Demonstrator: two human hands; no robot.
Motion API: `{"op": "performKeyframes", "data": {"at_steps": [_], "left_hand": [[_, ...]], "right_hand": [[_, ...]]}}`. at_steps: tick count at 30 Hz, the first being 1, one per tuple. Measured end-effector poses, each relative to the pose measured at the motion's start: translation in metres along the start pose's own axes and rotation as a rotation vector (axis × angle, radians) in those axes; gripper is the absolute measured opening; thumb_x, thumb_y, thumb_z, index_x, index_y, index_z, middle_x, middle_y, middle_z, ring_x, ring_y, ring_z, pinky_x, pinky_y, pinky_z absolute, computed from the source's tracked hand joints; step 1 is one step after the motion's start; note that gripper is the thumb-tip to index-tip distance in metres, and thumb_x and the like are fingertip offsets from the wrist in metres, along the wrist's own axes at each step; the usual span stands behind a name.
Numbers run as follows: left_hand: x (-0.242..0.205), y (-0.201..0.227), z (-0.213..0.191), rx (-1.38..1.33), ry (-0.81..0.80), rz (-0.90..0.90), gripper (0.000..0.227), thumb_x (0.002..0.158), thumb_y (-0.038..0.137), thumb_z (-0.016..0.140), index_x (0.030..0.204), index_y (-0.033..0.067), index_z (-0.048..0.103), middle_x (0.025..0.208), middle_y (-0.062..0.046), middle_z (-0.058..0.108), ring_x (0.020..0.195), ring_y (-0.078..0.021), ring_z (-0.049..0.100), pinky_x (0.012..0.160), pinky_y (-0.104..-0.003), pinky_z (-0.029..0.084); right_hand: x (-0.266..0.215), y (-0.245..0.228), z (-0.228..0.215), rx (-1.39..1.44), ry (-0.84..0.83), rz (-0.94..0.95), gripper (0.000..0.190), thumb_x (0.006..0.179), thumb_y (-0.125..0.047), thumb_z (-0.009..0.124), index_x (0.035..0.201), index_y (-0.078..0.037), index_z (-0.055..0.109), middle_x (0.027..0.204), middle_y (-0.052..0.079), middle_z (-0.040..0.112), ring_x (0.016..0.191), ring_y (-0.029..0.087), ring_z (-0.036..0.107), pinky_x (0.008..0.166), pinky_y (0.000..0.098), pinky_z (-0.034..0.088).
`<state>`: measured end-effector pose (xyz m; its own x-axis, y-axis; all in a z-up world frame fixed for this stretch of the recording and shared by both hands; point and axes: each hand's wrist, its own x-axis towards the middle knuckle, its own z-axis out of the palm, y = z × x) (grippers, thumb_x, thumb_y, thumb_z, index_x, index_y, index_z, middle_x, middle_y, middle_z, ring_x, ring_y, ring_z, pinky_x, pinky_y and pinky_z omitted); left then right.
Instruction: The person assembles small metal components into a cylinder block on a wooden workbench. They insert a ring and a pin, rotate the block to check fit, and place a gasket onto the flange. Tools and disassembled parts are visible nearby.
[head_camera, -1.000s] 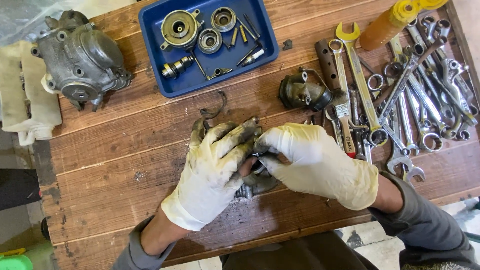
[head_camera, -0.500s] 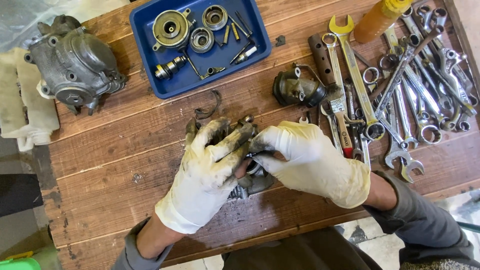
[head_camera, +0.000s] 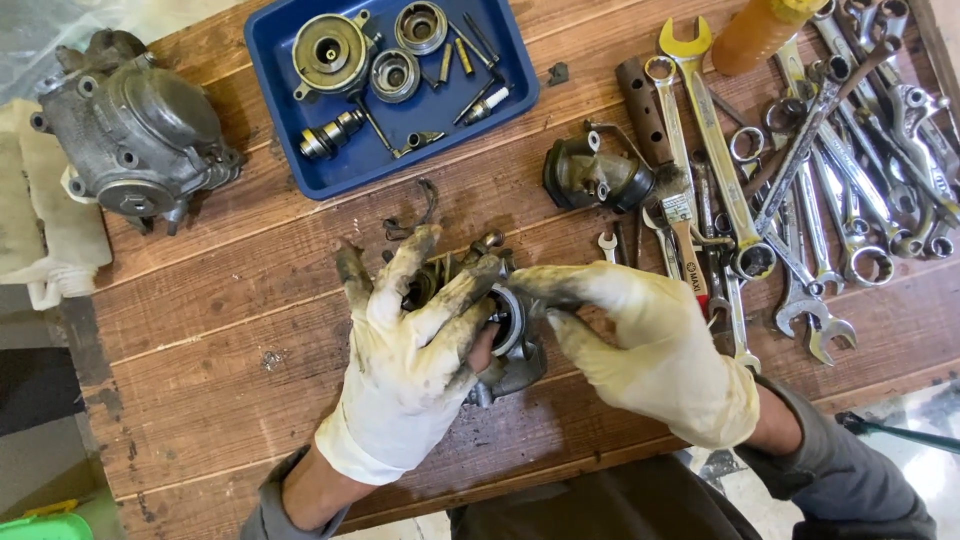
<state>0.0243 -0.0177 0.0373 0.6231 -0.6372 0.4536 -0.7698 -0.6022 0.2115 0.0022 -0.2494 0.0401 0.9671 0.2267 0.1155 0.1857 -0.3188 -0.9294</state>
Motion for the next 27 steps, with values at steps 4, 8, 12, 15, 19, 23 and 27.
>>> {"op": "performKeyframes", "data": {"at_steps": [4, 8, 12, 15, 19, 23, 27], "left_hand": [[0.001, 0.001, -0.001, 0.034, -0.092, -0.040, 0.022, 0.105, 0.019, 0.061, 0.121, 0.0062, 0.068, 0.143, -0.005, 0.064, 0.140, -0.0523, 0.046, 0.111, -0.084, 0.009], [-0.007, -0.007, 0.012, 0.096, -0.120, -0.013, 0.020, 0.104, 0.024, 0.061, 0.110, 0.0086, 0.072, 0.129, -0.009, 0.072, 0.127, -0.0336, 0.063, 0.116, -0.068, 0.021], [0.007, -0.006, 0.002, 0.001, -0.144, 0.017, 0.021, 0.100, 0.019, 0.061, 0.115, 0.0053, 0.067, 0.130, -0.014, 0.066, 0.120, -0.0356, 0.061, 0.108, -0.058, 0.043], [0.009, -0.006, -0.003, -0.027, -0.145, 0.009, 0.023, 0.101, 0.017, 0.062, 0.117, 0.0012, 0.067, 0.128, -0.018, 0.066, 0.116, -0.0389, 0.063, 0.099, -0.052, 0.052], [0.004, -0.009, 0.001, 0.007, -0.173, 0.005, 0.025, 0.102, 0.024, 0.062, 0.116, 0.0035, 0.068, 0.131, -0.016, 0.065, 0.121, -0.0369, 0.060, 0.103, -0.052, 0.049], [0.010, -0.012, -0.003, -0.075, -0.195, 0.007, 0.029, 0.103, 0.024, 0.062, 0.116, -0.0009, 0.068, 0.128, -0.020, 0.066, 0.118, -0.0405, 0.062, 0.101, -0.052, 0.052], [0.000, -0.010, 0.004, 0.082, -0.171, -0.029, 0.026, 0.102, 0.027, 0.062, 0.112, 0.0052, 0.069, 0.128, -0.015, 0.066, 0.119, -0.0370, 0.061, 0.100, -0.053, 0.051]], "right_hand": [[-0.016, 0.016, 0.002, -0.121, 0.071, -0.120, 0.041, 0.083, -0.002, 0.075, 0.122, -0.011, 0.067, 0.125, 0.008, 0.074, 0.114, 0.019, 0.076, 0.102, 0.0289, 0.062], [-0.035, 0.029, 0.015, -0.243, -0.021, -0.107, 0.067, 0.077, -0.024, 0.087, 0.137, -0.016, 0.058, 0.147, 0.011, 0.060, 0.134, 0.026, 0.063, 0.114, 0.0361, 0.050], [-0.047, 0.040, 0.028, -0.178, 0.004, -0.053, 0.080, 0.074, -0.019, 0.090, 0.142, -0.010, 0.050, 0.153, 0.016, 0.052, 0.142, 0.030, 0.055, 0.116, 0.0382, 0.050], [-0.053, 0.050, 0.035, -0.120, 0.005, -0.085, 0.093, 0.077, -0.030, 0.092, 0.152, -0.015, 0.040, 0.160, 0.020, 0.045, 0.148, 0.035, 0.052, 0.119, 0.0440, 0.048], [-0.061, 0.060, 0.050, -0.228, 0.007, -0.031, 0.100, 0.069, -0.014, 0.090, 0.155, -0.019, 0.038, 0.162, 0.011, 0.045, 0.147, 0.027, 0.052, 0.113, 0.0376, 0.052], [-0.065, 0.073, 0.058, -0.251, 0.075, -0.181, 0.078, 0.085, -0.006, 0.080, 0.153, -0.008, 0.042, 0.161, 0.018, 0.046, 0.145, 0.029, 0.056, 0.117, 0.0339, 0.051], [-0.052, 0.079, 0.057, -0.258, 0.121, -0.255, 0.075, 0.082, 0.001, 0.076, 0.151, -0.005, 0.045, 0.156, 0.021, 0.050, 0.143, 0.030, 0.059, 0.119, 0.0350, 0.053]]}}
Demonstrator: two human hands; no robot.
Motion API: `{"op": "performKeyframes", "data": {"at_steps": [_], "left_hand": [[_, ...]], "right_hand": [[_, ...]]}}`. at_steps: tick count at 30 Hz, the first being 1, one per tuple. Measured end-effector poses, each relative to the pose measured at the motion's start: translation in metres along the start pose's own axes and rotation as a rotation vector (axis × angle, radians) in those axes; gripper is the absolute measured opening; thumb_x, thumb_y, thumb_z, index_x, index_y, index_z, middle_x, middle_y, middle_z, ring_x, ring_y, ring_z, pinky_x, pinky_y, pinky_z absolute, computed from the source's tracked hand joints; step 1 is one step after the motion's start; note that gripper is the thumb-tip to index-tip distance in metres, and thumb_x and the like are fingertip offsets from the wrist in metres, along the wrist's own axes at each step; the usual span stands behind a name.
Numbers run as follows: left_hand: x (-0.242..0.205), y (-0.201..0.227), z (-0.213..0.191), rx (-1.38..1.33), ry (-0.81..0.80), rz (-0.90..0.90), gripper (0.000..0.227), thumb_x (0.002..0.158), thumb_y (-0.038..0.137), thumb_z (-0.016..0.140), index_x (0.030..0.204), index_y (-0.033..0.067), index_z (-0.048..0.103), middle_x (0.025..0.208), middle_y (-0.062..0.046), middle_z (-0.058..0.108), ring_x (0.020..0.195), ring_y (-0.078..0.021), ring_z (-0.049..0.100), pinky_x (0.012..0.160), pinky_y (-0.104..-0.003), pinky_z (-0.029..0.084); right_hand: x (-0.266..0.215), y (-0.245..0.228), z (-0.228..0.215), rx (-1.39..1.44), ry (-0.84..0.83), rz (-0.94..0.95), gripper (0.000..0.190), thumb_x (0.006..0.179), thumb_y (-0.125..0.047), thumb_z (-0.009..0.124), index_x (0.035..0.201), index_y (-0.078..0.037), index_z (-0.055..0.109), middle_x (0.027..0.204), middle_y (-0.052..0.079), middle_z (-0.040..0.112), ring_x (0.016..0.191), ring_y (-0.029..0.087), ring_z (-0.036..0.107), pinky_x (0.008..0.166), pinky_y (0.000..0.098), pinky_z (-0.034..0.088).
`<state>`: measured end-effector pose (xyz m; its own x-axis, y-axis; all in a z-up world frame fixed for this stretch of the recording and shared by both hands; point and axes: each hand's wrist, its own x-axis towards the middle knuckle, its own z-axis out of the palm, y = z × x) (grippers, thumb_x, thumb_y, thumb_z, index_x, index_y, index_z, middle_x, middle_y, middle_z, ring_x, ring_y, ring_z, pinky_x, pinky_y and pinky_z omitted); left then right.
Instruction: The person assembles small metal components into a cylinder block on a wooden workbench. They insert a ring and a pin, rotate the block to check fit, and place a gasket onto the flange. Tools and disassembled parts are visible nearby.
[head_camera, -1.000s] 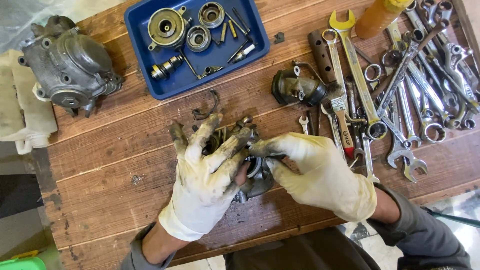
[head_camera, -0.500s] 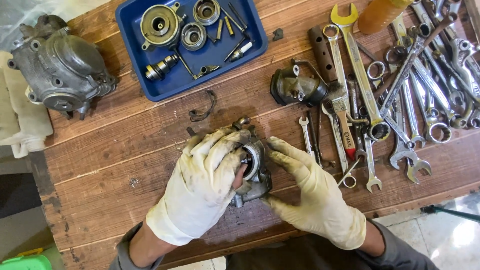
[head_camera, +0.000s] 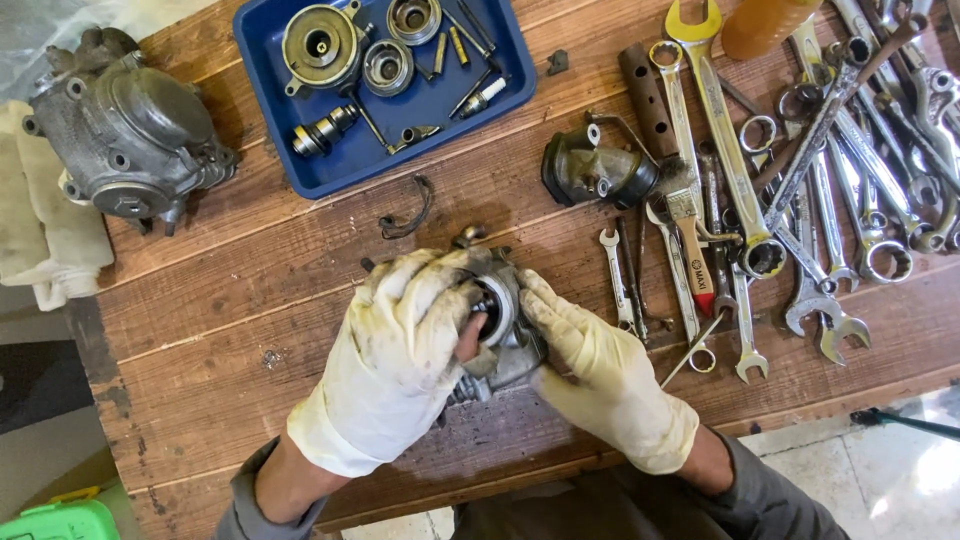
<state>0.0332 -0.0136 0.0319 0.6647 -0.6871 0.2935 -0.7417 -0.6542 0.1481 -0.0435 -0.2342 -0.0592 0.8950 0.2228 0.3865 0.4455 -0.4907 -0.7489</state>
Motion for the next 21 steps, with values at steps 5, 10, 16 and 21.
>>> {"op": "performKeyframes", "data": {"at_steps": [5, 10, 16, 21], "left_hand": [[0.013, -0.004, -0.006, -0.012, 0.093, -0.083, 0.018, 0.103, 0.018, 0.061, 0.108, 0.0000, 0.061, 0.114, -0.019, 0.066, 0.104, -0.0370, 0.062, 0.088, -0.050, 0.055], [0.029, -0.022, -0.010, -0.199, 0.094, -0.198, 0.013, 0.097, 0.010, 0.067, 0.097, -0.0025, 0.064, 0.107, -0.021, 0.071, 0.098, -0.0375, 0.066, 0.092, -0.050, 0.051], [0.050, -0.054, -0.019, -0.368, -0.035, -0.519, 0.009, 0.087, 0.012, 0.071, 0.094, 0.0051, 0.071, 0.102, -0.011, 0.074, 0.094, -0.0280, 0.066, 0.085, -0.043, 0.048], [0.057, -0.068, -0.020, -0.571, -0.041, -0.723, 0.009, 0.087, 0.016, 0.070, 0.091, 0.0076, 0.071, 0.085, -0.001, 0.073, 0.077, -0.0137, 0.065, 0.069, -0.032, 0.050]], "right_hand": [[0.027, 0.002, -0.003, -0.014, -0.085, 0.080, 0.076, 0.076, 0.004, 0.065, 0.149, -0.008, 0.050, 0.153, 0.021, 0.054, 0.140, 0.030, 0.059, 0.118, 0.0339, 0.048], [0.065, 0.005, -0.010, -0.153, -0.132, -0.067, 0.063, 0.083, 0.000, 0.064, 0.144, 0.008, 0.050, 0.134, 0.031, 0.066, 0.093, 0.033, 0.075, 0.081, 0.0378, 0.064], [0.127, -0.010, -0.021, -0.213, -0.420, 0.138, 0.058, 0.087, -0.015, 0.052, 0.141, 0.006, 0.055, 0.103, 0.028, 0.074, 0.075, 0.042, 0.074, 0.074, 0.0475, 0.060], [0.146, -0.001, -0.016, -0.281, -0.437, 0.086, 0.047, 0.084, -0.013, 0.051, 0.128, -0.003, 0.063, 0.073, 0.019, 0.072, 0.060, 0.042, 0.068, 0.060, 0.0492, 0.056]]}}
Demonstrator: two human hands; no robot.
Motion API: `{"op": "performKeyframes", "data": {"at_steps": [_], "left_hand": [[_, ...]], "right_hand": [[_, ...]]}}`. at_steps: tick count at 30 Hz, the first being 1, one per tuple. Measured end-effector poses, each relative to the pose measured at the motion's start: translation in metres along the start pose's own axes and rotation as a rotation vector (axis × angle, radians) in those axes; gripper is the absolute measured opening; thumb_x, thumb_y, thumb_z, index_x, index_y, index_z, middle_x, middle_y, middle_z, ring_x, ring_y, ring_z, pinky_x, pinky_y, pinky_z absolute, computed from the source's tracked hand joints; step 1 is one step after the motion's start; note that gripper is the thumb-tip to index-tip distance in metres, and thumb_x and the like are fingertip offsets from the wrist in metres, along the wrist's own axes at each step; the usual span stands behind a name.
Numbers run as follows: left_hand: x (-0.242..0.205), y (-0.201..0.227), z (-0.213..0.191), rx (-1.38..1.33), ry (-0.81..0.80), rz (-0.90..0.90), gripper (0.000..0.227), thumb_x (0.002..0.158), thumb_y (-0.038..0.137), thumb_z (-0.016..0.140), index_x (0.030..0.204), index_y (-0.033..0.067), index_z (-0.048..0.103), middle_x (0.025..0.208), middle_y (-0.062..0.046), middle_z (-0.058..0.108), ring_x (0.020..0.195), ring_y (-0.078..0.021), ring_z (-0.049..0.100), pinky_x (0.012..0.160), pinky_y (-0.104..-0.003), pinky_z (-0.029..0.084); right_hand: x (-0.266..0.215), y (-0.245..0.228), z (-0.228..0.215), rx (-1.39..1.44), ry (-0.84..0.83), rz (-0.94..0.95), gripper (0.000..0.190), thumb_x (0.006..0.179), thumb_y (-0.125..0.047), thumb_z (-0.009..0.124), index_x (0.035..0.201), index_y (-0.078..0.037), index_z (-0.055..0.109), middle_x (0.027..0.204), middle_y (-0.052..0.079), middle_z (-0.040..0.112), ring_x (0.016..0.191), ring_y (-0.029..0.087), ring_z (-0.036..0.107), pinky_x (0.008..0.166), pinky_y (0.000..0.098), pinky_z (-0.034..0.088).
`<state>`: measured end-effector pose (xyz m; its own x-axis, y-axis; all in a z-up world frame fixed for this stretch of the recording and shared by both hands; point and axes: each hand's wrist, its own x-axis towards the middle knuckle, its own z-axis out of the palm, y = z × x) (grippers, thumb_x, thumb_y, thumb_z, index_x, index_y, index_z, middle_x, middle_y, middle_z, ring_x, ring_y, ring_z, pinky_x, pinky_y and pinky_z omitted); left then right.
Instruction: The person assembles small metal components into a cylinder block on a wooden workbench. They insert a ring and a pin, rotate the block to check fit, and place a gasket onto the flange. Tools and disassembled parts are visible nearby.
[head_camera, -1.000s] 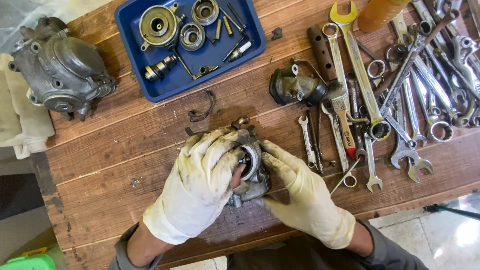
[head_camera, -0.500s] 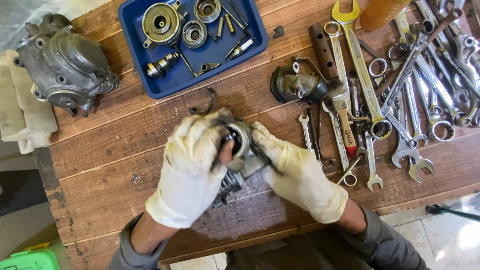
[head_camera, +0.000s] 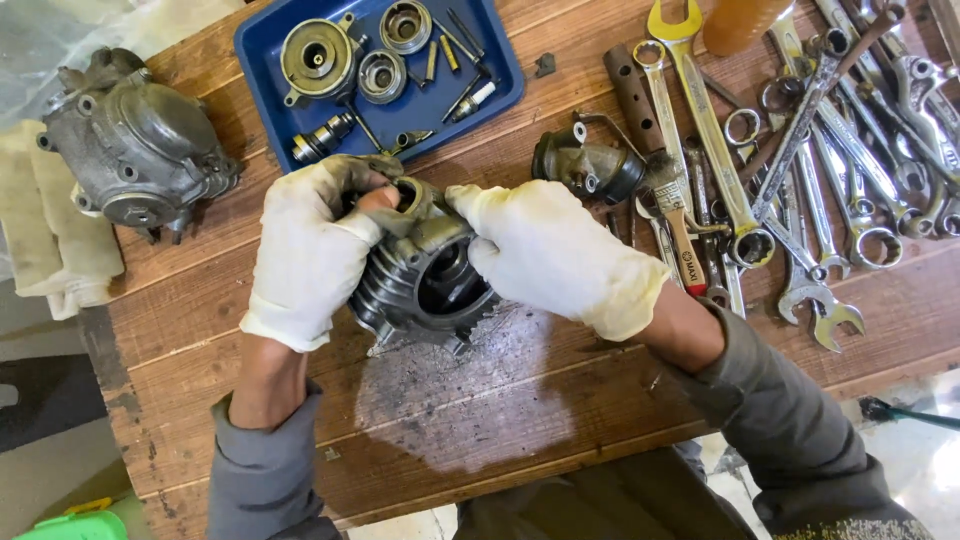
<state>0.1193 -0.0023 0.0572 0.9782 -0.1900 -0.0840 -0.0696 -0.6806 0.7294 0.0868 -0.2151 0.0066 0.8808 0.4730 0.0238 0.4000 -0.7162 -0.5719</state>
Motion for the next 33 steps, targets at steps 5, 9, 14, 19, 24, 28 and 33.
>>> {"op": "performKeyframes", "data": {"at_steps": [5, 9, 14, 19, 24, 28, 33], "left_hand": [[-0.001, 0.000, 0.003, -0.073, 0.016, -0.011, 0.008, 0.088, 0.014, 0.069, 0.091, 0.0067, 0.071, 0.087, -0.002, 0.074, 0.078, -0.0125, 0.067, 0.068, -0.030, 0.052], [-0.015, 0.007, 0.009, 0.104, 0.065, 0.081, 0.009, 0.087, 0.015, 0.069, 0.093, 0.0073, 0.072, 0.097, -0.007, 0.075, 0.087, -0.0221, 0.068, 0.078, -0.038, 0.050], [-0.048, 0.010, 0.034, 0.336, 0.246, 0.371, 0.008, 0.091, 0.007, 0.071, 0.093, 0.0008, 0.067, 0.104, -0.016, 0.074, 0.097, -0.0305, 0.067, 0.096, -0.048, 0.049], [-0.062, 0.014, 0.048, 0.375, 0.352, 0.510, 0.015, 0.102, 0.012, 0.070, 0.101, -0.0009, 0.064, 0.106, -0.016, 0.067, 0.095, -0.0385, 0.059, 0.085, -0.050, 0.050], [-0.063, 0.014, 0.048, 0.371, 0.366, 0.525, 0.017, 0.103, 0.015, 0.070, 0.101, -0.0005, 0.065, 0.103, -0.015, 0.067, 0.095, -0.0377, 0.059, 0.081, -0.049, 0.052], [-0.063, 0.014, 0.046, 0.379, 0.341, 0.508, 0.018, 0.104, 0.016, 0.069, 0.103, -0.0010, 0.064, 0.105, -0.017, 0.066, 0.097, -0.0397, 0.058, 0.085, -0.051, 0.050], [-0.064, 0.012, 0.047, 0.372, 0.328, 0.505, 0.018, 0.104, 0.016, 0.069, 0.101, -0.0006, 0.065, 0.103, -0.016, 0.066, 0.095, -0.0401, 0.058, 0.086, -0.051, 0.049]], "right_hand": [[-0.003, 0.003, 0.005, 0.009, 0.040, 0.073, 0.057, 0.086, -0.020, 0.051, 0.140, -0.006, 0.063, 0.100, 0.022, 0.077, 0.082, 0.043, 0.073, 0.080, 0.0466, 0.056], [-0.026, -0.008, 0.012, 0.186, 0.136, 0.082, 0.053, 0.086, -0.009, 0.047, 0.137, -0.004, 0.062, 0.087, 0.016, 0.077, 0.065, 0.028, 0.074, 0.071, 0.0404, 0.064], [-0.062, 0.001, 0.055, 0.120, 0.540, -0.109, 0.052, 0.095, 0.008, 0.058, 0.146, 0.002, 0.051, 0.141, 0.023, 0.065, 0.126, 0.037, 0.070, 0.111, 0.0424, 0.056], [-0.075, 0.005, 0.067, 0.143, 0.439, -0.031, 0.074, 0.083, 0.009, 0.055, 0.155, -0.004, 0.042, 0.155, 0.018, 0.054, 0.136, 0.031, 0.064, 0.113, 0.0374, 0.053], [-0.089, -0.025, 0.045, 0.055, 0.383, 0.072, 0.083, 0.077, 0.007, 0.063, 0.155, 0.002, 0.036, 0.158, 0.024, 0.049, 0.137, 0.035, 0.062, 0.106, 0.0389, 0.058], [-0.134, -0.040, 0.056, 0.029, 0.344, 0.073, 0.086, 0.083, -0.002, 0.076, 0.155, 0.003, 0.028, 0.164, 0.027, 0.035, 0.152, 0.042, 0.043, 0.121, 0.0485, 0.046], [-0.184, -0.025, 0.075, 0.034, 0.402, 0.027, 0.066, 0.093, -0.012, 0.076, 0.149, -0.006, 0.042, 0.154, 0.014, 0.053, 0.143, 0.033, 0.056, 0.115, 0.0446, 0.052]]}}
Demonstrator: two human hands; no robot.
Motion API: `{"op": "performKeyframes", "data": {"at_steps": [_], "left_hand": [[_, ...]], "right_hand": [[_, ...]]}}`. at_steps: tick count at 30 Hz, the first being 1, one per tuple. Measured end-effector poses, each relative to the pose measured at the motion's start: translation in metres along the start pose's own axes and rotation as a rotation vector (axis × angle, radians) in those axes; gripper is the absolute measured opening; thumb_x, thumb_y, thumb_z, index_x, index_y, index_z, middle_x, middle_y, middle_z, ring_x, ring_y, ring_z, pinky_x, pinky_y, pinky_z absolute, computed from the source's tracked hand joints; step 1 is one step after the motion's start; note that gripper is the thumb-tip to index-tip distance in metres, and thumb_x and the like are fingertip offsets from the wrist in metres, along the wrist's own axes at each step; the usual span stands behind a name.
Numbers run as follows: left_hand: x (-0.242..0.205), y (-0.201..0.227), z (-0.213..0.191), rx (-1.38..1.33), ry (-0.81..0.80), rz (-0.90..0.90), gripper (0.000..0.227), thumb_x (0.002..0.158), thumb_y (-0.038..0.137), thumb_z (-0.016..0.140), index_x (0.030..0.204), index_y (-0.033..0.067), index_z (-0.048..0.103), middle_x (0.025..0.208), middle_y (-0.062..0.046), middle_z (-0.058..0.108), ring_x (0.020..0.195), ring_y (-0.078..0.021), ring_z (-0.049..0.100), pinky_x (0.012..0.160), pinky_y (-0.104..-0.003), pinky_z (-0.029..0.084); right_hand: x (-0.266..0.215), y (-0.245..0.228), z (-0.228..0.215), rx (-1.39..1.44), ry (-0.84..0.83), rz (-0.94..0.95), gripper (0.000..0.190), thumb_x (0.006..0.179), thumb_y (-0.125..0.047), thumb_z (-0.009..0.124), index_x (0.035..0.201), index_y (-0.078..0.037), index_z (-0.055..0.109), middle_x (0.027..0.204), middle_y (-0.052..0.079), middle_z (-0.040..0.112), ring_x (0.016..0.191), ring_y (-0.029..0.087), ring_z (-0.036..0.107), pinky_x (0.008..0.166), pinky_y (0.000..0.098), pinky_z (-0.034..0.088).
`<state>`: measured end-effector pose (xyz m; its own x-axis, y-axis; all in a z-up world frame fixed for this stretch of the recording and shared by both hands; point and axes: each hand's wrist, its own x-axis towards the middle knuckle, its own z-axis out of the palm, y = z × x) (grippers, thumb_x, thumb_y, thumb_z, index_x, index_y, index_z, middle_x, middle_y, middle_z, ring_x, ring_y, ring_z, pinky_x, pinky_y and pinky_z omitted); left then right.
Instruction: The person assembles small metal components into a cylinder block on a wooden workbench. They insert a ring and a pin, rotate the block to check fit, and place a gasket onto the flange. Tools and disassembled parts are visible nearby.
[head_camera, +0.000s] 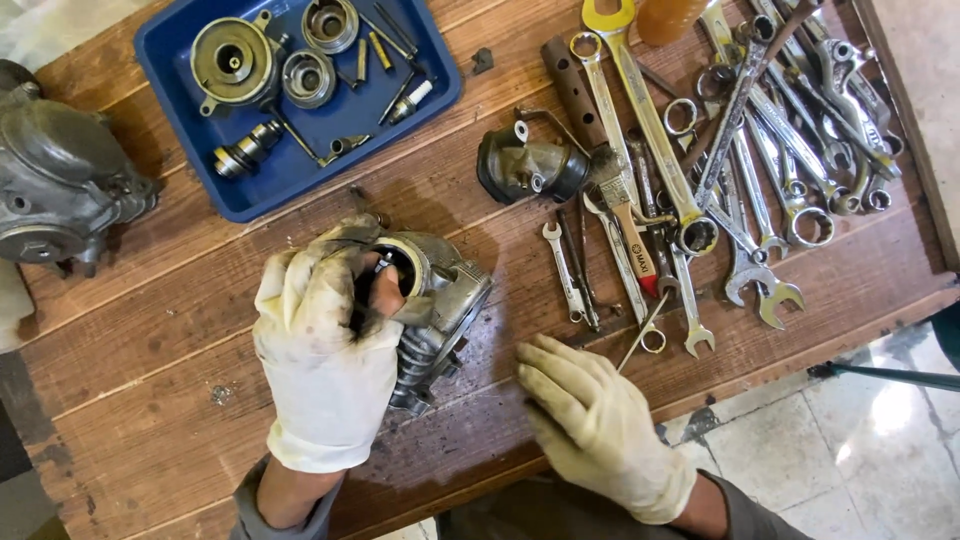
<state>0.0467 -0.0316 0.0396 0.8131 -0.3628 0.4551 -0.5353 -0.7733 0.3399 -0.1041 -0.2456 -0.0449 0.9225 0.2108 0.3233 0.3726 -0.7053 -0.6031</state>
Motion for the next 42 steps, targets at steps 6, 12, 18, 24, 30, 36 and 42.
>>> {"op": "performKeyframes", "data": {"at_steps": [6, 12, 18, 24, 30, 36, 42], "left_hand": [[0.000, 0.001, 0.003, 0.051, 0.043, -0.004, 0.020, 0.102, 0.020, 0.071, 0.104, 0.0009, 0.066, 0.114, -0.016, 0.071, 0.103, -0.0407, 0.062, 0.092, -0.050, 0.050], [0.005, 0.006, 0.005, -0.032, 0.061, -0.040, 0.019, 0.099, 0.013, 0.064, 0.107, -0.0039, 0.065, 0.116, -0.019, 0.071, 0.101, -0.0400, 0.065, 0.088, -0.050, 0.056], [0.000, 0.008, 0.008, 0.070, 0.039, -0.054, 0.027, 0.093, 0.016, 0.070, 0.115, 0.0022, 0.062, 0.118, -0.014, 0.068, 0.103, -0.0353, 0.062, 0.080, -0.047, 0.057], [0.006, 0.009, 0.007, -0.083, 0.077, -0.016, 0.017, 0.093, 0.008, 0.066, 0.101, -0.0052, 0.061, 0.116, -0.022, 0.069, 0.098, -0.0418, 0.065, 0.079, -0.052, 0.058], [0.004, 0.010, 0.011, -0.046, 0.067, -0.048, 0.020, 0.093, 0.015, 0.065, 0.104, -0.0015, 0.065, 0.117, -0.017, 0.070, 0.101, -0.0396, 0.066, 0.085, -0.052, 0.055], [0.004, 0.010, 0.013, -0.049, 0.094, -0.053, 0.023, 0.096, 0.017, 0.058, 0.105, -0.0021, 0.067, 0.118, -0.017, 0.071, 0.099, -0.0408, 0.067, 0.082, -0.052, 0.055], [0.003, 0.010, 0.014, -0.046, 0.047, -0.076, 0.025, 0.098, 0.023, 0.057, 0.100, 0.0009, 0.068, 0.119, -0.014, 0.071, 0.100, -0.0379, 0.066, 0.082, -0.051, 0.055]], "right_hand": [[-0.002, 0.033, -0.034, -0.020, 0.080, -0.028, 0.038, 0.082, -0.011, 0.081, 0.118, -0.010, 0.066, 0.122, 0.009, 0.074, 0.108, 0.023, 0.075, 0.094, 0.0381, 0.062], [0.059, 0.072, -0.076, -0.128, 0.051, -0.099, 0.052, 0.085, -0.013, 0.081, 0.133, -0.010, 0.063, 0.132, 0.009, 0.069, 0.112, 0.019, 0.071, 0.094, 0.0332, 0.061], [0.189, 0.068, -0.091, -0.456, -0.088, -0.233, 0.040, 0.089, -0.019, 0.080, 0.125, -0.020, 0.062, 0.126, 0.003, 0.071, 0.091, 0.023, 0.070, 0.064, 0.0340, 0.061], [0.305, 0.052, -0.065, -0.268, -0.488, -0.012, 0.026, 0.106, -0.009, 0.055, 0.122, -0.011, 0.075, 0.098, 0.017, 0.080, 0.042, 0.019, 0.077, 0.026, 0.0277, 0.063], [0.356, 0.110, 0.015, -0.379, -0.443, -0.097, 0.017, 0.094, -0.015, 0.067, 0.107, -0.011, 0.078, 0.097, 0.014, 0.077, 0.083, 0.037, 0.073, 0.083, 0.0557, 0.060], [0.384, 0.129, 0.064, -0.503, -0.545, 0.013, 0.026, 0.084, -0.041, 0.075, 0.097, -0.019, 0.077, 0.094, 0.012, 0.074, 0.091, 0.041, 0.069, 0.080, 0.0532, 0.056], [0.381, 0.117, 0.071, -0.659, -0.600, 0.035, 0.016, 0.077, -0.013, 0.070, 0.092, -0.011, 0.075, 0.085, 0.012, 0.072, 0.084, 0.040, 0.071, 0.073, 0.0524, 0.062]]}}
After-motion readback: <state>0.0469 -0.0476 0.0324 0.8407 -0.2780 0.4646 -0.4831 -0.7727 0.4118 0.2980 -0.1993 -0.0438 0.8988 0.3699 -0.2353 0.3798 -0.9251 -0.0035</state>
